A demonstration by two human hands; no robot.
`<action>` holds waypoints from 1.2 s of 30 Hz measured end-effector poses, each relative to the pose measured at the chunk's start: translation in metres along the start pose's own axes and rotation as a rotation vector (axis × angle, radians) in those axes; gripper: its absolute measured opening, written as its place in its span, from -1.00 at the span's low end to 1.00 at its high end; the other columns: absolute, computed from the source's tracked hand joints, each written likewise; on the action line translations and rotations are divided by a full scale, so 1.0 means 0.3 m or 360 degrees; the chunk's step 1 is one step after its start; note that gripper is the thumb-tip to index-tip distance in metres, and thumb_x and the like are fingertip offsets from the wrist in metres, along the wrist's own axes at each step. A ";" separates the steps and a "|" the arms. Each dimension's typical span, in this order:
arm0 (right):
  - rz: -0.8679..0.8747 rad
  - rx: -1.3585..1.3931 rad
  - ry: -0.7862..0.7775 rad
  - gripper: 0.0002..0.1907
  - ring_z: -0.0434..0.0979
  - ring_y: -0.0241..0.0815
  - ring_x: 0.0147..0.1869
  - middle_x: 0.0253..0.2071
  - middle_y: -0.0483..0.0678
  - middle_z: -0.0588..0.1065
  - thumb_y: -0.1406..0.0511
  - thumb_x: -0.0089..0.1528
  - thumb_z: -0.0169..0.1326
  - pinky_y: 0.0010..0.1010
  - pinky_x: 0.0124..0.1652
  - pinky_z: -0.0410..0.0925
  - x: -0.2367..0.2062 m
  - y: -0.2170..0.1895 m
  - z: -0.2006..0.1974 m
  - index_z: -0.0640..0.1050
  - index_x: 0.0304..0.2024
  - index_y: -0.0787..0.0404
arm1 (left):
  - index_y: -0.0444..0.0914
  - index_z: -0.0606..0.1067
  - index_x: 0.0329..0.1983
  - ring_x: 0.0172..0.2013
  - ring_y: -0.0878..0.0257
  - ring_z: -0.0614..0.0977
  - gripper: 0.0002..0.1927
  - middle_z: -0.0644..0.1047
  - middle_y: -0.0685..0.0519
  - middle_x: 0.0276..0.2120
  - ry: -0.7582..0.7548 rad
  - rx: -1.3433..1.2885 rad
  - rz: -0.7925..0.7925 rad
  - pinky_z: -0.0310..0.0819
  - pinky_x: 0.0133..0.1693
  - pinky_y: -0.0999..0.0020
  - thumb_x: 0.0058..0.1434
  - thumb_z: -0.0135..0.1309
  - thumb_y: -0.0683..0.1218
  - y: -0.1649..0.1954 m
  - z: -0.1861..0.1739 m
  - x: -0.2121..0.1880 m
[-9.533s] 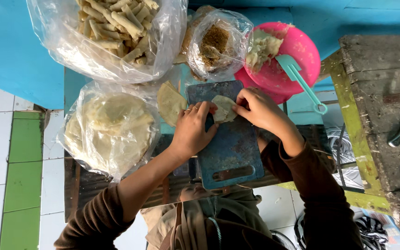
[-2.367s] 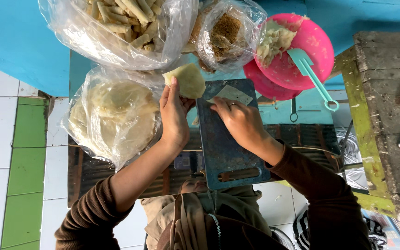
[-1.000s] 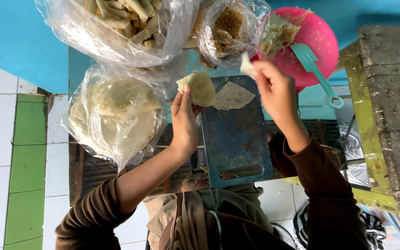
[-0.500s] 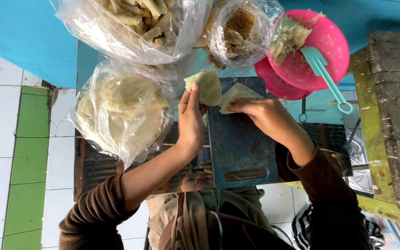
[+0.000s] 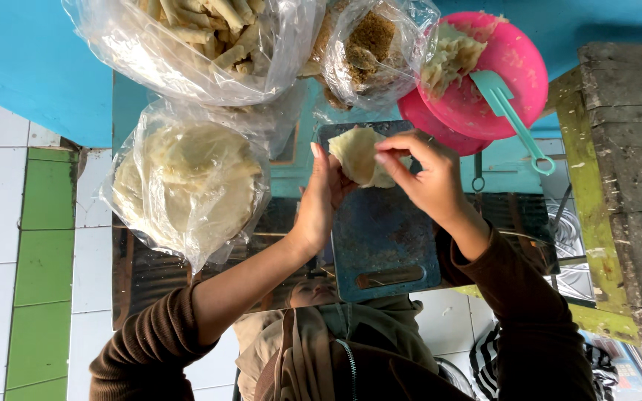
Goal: The person takes thin crepe sheets from a plastic-wrapped stack, spoons brown filling from a container onto a sheet, folds and rolls the sheet into a filled roll, and places the finished roll into a plastic bag with other completed rolls. They repeat this cycle continuously and at the end lift the bag of finished rolls.
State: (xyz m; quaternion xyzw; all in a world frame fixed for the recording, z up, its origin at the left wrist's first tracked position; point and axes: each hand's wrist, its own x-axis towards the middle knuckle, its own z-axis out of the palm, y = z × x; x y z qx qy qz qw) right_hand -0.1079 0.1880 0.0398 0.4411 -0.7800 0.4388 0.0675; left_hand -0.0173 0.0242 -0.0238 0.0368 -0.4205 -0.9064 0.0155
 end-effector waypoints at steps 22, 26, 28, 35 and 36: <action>0.1350 0.2023 0.0428 -0.64 0.62 -0.18 0.03 -0.03 -0.02 0.59 0.21 0.29 -0.07 -0.36 0.05 0.49 0.008 0.134 -0.004 0.54 0.03 0.26 | -0.29 0.36 0.42 0.04 0.31 0.59 -0.39 0.56 0.03 0.11 0.0223 0.0111 0.0161 0.46 0.13 0.30 0.51 -0.26 0.18 0.038 -0.009 -0.016; 0.1319 0.2051 0.0364 -0.92 0.63 -0.23 0.08 0.03 -0.06 0.55 0.41 0.43 0.08 -0.31 0.09 0.53 0.000 0.184 -0.003 0.44 -0.06 0.21 | -0.28 0.39 0.39 0.01 0.31 0.62 -0.40 0.57 0.04 0.09 0.0253 0.0077 0.0151 0.51 0.10 0.30 0.51 -0.27 0.19 0.040 0.001 -0.019; 0.1130 0.1860 0.0388 -0.87 0.64 -0.25 0.04 0.00 -0.06 0.57 0.38 0.44 0.10 -0.35 0.07 0.53 -0.010 0.197 -0.018 0.49 0.02 0.28 | -0.28 0.42 0.36 0.00 0.30 0.63 -0.40 0.58 0.03 0.07 0.0323 0.0071 0.0157 0.52 0.07 0.30 0.50 -0.25 0.20 0.034 -0.006 -0.014; 0.0824 -0.0235 -0.0225 -0.69 0.51 0.19 -0.25 -0.31 0.26 0.41 0.36 0.35 0.11 -0.20 -0.23 0.38 -0.008 0.110 -0.025 0.63 0.14 0.24 | -0.27 0.46 0.29 -0.04 0.26 0.64 -0.39 0.61 0.02 -0.01 0.0659 -0.0021 0.0170 0.52 0.03 0.28 0.43 -0.16 0.25 0.017 -0.049 0.017; 0.0514 -0.0235 -0.0310 -0.68 0.55 0.13 -0.13 -0.18 0.20 0.48 0.42 0.30 0.10 -0.23 -0.14 0.42 -0.008 0.088 -0.019 0.62 0.12 0.24 | -0.27 0.46 0.28 -0.03 0.26 0.65 -0.39 0.61 0.02 0.00 0.0678 -0.0029 0.0175 0.52 0.03 0.28 0.43 -0.16 0.25 0.019 -0.053 0.020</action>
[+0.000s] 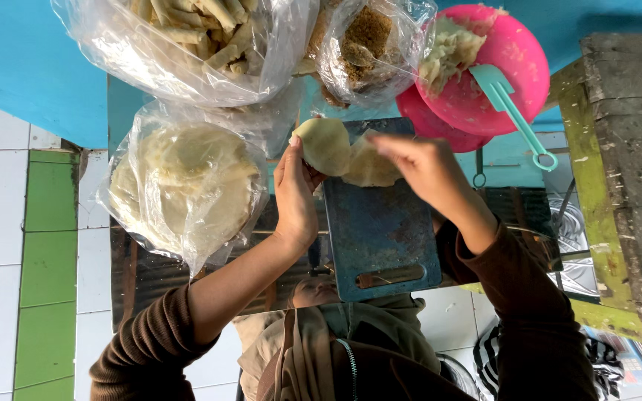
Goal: The person takes thin crepe sheets from a plastic-wrapped stack, spoons brown filling from a container onto a sheet, folds and rolls the sheet into a filled roll, and places the finished roll into a plastic bag with other completed rolls. They repeat this cycle continuously and at the end lift the bag of finished rolls.
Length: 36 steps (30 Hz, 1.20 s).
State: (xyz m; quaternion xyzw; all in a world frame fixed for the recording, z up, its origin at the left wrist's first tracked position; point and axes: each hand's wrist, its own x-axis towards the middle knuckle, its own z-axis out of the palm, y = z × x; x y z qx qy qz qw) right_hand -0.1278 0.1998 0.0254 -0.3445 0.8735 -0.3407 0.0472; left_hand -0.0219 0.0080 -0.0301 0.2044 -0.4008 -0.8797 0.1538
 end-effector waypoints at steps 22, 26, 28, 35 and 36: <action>-0.0345 -0.0061 -0.0392 -0.65 0.65 0.04 -0.09 -0.05 0.06 0.63 0.33 0.27 0.18 -0.26 -0.21 0.47 -0.037 -0.126 -0.066 0.53 0.11 0.24 | -0.28 0.42 0.35 0.04 0.21 0.61 -0.34 0.56 -0.04 0.08 -0.0096 -0.0028 0.0142 0.49 0.11 0.24 0.47 -0.19 0.29 0.015 0.005 -0.021; -0.0422 0.0073 0.0189 -0.86 0.68 -0.18 -0.09 -0.13 0.00 0.61 0.42 0.41 0.15 -0.38 -0.12 0.48 -0.021 -0.094 -0.029 0.53 0.01 0.29 | -0.30 0.35 0.39 0.12 0.17 0.59 -0.24 0.53 -0.05 0.14 -0.0306 -0.0028 -0.0009 0.42 0.19 0.19 0.46 -0.32 0.36 -0.005 0.008 -0.022; -0.0491 0.0133 0.0282 -0.85 0.64 -0.21 -0.11 -0.15 0.00 0.58 0.44 0.36 0.23 -0.41 -0.13 0.47 -0.018 -0.083 -0.008 0.53 -0.05 0.28 | -0.29 0.30 0.43 0.18 0.17 0.55 -0.17 0.51 -0.04 0.21 -0.0491 0.0011 -0.0107 0.35 0.26 0.19 0.43 -0.41 0.41 -0.012 0.016 -0.026; -0.0639 0.0235 0.0232 -0.64 0.56 -0.14 -0.19 -0.23 0.01 0.51 0.34 0.11 0.44 -0.38 -0.17 0.42 -0.036 -0.097 0.050 0.51 -0.21 0.32 | -0.26 0.08 0.57 0.34 0.17 0.39 -0.04 0.37 -0.03 0.33 -0.0893 0.0353 -0.0129 0.16 0.39 0.20 0.36 -0.55 0.49 -0.012 0.030 -0.068; -0.0625 0.0234 0.0223 -0.70 0.58 -0.14 -0.17 -0.21 0.01 0.53 0.36 0.16 0.39 -0.38 -0.16 0.43 -0.038 -0.096 0.049 0.52 -0.20 0.33 | -0.28 0.08 0.58 0.34 0.17 0.38 -0.03 0.37 -0.04 0.34 -0.0921 0.0421 -0.0109 0.15 0.39 0.20 0.37 -0.55 0.49 -0.013 0.027 -0.070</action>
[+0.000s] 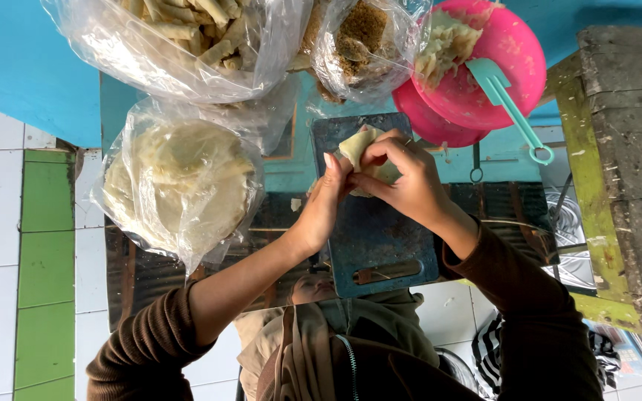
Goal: The person takes thin crepe sheets from a plastic-wrapped stack, spoons brown filling from a container onto a sheet, folds and rolls the sheet into a filled roll, and places the finished roll into a plastic bag with other completed rolls. They repeat this cycle continuously and at the end lift the bag of finished rolls.
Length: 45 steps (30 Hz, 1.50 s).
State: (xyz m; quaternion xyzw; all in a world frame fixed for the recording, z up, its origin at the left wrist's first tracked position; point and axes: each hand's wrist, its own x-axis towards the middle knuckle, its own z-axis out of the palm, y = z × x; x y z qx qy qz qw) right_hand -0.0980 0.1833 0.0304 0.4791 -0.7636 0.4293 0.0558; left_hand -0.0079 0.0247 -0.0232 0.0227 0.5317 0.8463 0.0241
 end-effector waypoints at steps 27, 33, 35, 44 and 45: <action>0.1137 0.1515 0.0222 -0.64 0.60 -0.28 0.03 -0.03 -0.04 0.55 0.48 0.32 0.14 -0.45 0.00 0.47 -0.002 0.180 -0.060 0.39 0.14 0.22 | -0.29 0.54 0.03 -0.21 0.30 0.65 -0.65 0.62 0.04 -0.22 0.0642 -0.0382 -0.0136 0.60 -0.08 0.34 0.44 -0.04 0.05 -0.058 -0.053 0.048; 0.0610 0.0704 0.0487 -0.56 0.59 -0.29 0.00 -0.03 0.01 0.59 0.53 0.44 0.13 -0.55 -0.04 0.43 0.004 0.097 -0.112 0.33 0.33 0.30 | -0.36 0.54 0.09 -0.21 0.28 0.62 -0.60 0.60 0.01 -0.18 0.0743 -0.0398 0.0081 0.58 -0.10 0.30 0.53 -0.03 0.07 -0.066 -0.068 0.048; 0.0435 0.0532 0.0429 -0.54 0.61 -0.30 -0.03 0.00 0.01 0.63 0.52 0.46 0.10 -0.56 -0.10 0.43 -0.004 0.059 -0.112 0.30 0.37 0.27 | -0.31 0.53 0.14 -0.17 0.30 0.64 -0.59 0.61 0.04 -0.14 0.0848 -0.0448 0.0110 0.57 -0.10 0.32 0.48 -0.04 0.08 -0.063 -0.081 0.057; 0.0031 -0.0527 -0.0801 -0.32 0.64 -0.01 -0.37 -0.31 0.03 0.63 0.38 0.19 0.22 -0.23 -0.38 0.45 -0.001 -0.005 -0.101 0.42 0.35 -0.10 | -0.27 0.52 0.18 -0.09 0.28 0.65 -0.58 0.63 0.05 -0.08 0.0926 -0.0483 0.0112 0.54 -0.01 0.30 0.44 -0.04 0.09 -0.061 -0.097 0.070; 0.0019 -0.0503 -0.0776 -0.32 0.65 -0.02 -0.35 -0.29 0.01 0.64 0.38 0.18 0.22 -0.25 -0.38 0.46 0.001 -0.005 -0.105 0.42 0.35 -0.10 | -0.27 0.52 0.18 -0.09 0.26 0.65 -0.58 0.63 0.03 -0.08 0.0925 -0.0487 0.0121 0.54 -0.02 0.29 0.44 -0.03 0.09 -0.063 -0.095 0.071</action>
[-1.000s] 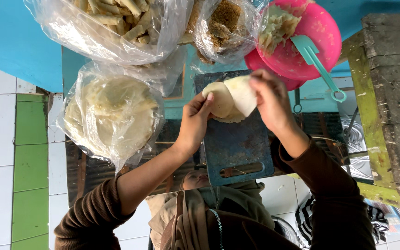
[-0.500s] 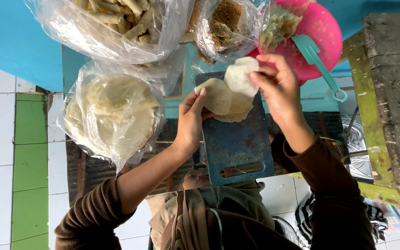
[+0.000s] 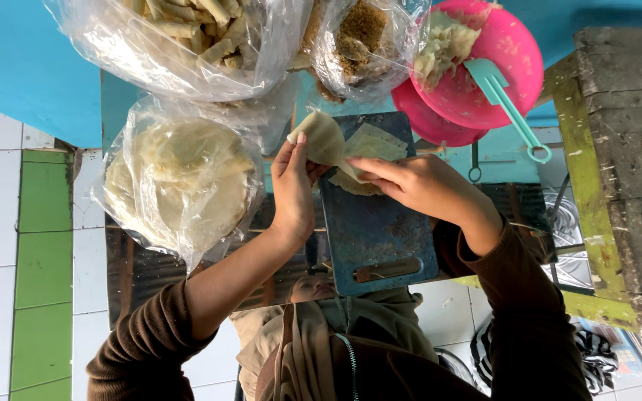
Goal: The person takes thin crepe sheets from a plastic-wrapped stack, spoons brown filling from a container onto a sheet, folds and rolls the sheet into a filled roll, and places the finished roll into a plastic bag with other completed rolls. They repeat this cycle continuously and at the end lift the bag of finished rolls.
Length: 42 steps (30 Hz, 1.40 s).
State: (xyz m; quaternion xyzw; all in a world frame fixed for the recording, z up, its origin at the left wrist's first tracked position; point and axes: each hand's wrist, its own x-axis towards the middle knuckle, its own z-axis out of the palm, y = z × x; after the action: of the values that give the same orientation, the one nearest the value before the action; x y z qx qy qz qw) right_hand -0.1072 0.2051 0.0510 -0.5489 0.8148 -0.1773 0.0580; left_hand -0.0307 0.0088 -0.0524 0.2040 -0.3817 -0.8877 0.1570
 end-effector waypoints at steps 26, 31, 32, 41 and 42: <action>-0.0124 0.0553 0.0212 -0.40 0.63 -0.15 0.01 0.02 0.00 0.55 0.31 0.29 0.25 -0.35 -0.05 0.50 -0.008 -0.012 -0.056 0.31 0.33 0.12 | -0.26 0.54 0.09 -0.12 0.35 0.65 -0.67 0.63 0.09 -0.10 -0.0244 0.0037 -0.0042 0.54 -0.07 0.36 0.41 0.07 0.04 0.009 0.036 -0.044; 0.0323 0.1162 0.0207 -0.43 0.49 -0.27 0.10 -0.03 -0.02 0.49 0.42 0.33 0.16 -0.41 0.03 0.43 0.007 0.063 0.022 0.26 0.34 0.22 | -0.32 0.57 0.04 -0.19 0.42 0.64 -0.69 0.65 0.07 -0.18 -0.0497 0.0274 -0.0015 0.57 -0.12 0.42 0.37 0.15 -0.01 0.007 0.064 -0.082; 0.0429 0.1249 0.0076 -0.44 0.50 -0.31 0.03 -0.09 -0.04 0.52 0.43 0.30 0.17 -0.44 -0.04 0.43 0.007 0.079 0.032 0.29 0.31 0.21 | -0.33 0.57 0.03 -0.20 0.43 0.63 -0.69 0.65 0.08 -0.19 -0.0522 0.0328 -0.0017 0.55 -0.14 0.45 0.36 0.17 -0.02 0.008 0.067 -0.086; 0.0556 0.1684 -0.0111 -0.57 0.58 -0.31 -0.22 -0.20 -0.07 0.44 0.49 0.32 0.04 -0.43 -0.26 0.54 -0.019 0.110 0.000 0.27 0.20 0.22 | -0.36 0.53 -0.16 -0.42 0.42 0.49 -0.69 0.56 -0.07 -0.42 -0.0396 0.1105 0.0266 0.43 -0.39 0.40 0.33 0.26 0.00 0.076 0.082 -0.093; 0.0569 0.1654 -0.0195 -0.55 0.60 -0.29 -0.25 -0.23 -0.06 0.44 0.49 0.30 0.05 -0.44 -0.29 0.53 -0.022 0.112 -0.012 0.26 0.20 0.22 | -0.35 0.49 -0.20 -0.44 0.40 0.48 -0.67 0.54 -0.12 -0.44 -0.0391 0.1192 0.0300 0.42 -0.40 0.35 0.32 0.28 0.00 0.088 0.088 -0.093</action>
State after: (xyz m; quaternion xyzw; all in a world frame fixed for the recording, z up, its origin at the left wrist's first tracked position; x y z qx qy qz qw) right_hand -0.1349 0.2231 0.0418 -0.3106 0.6957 -0.5111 0.3979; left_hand -0.0159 0.0196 -0.0095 0.1037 -0.7116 -0.6868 0.1058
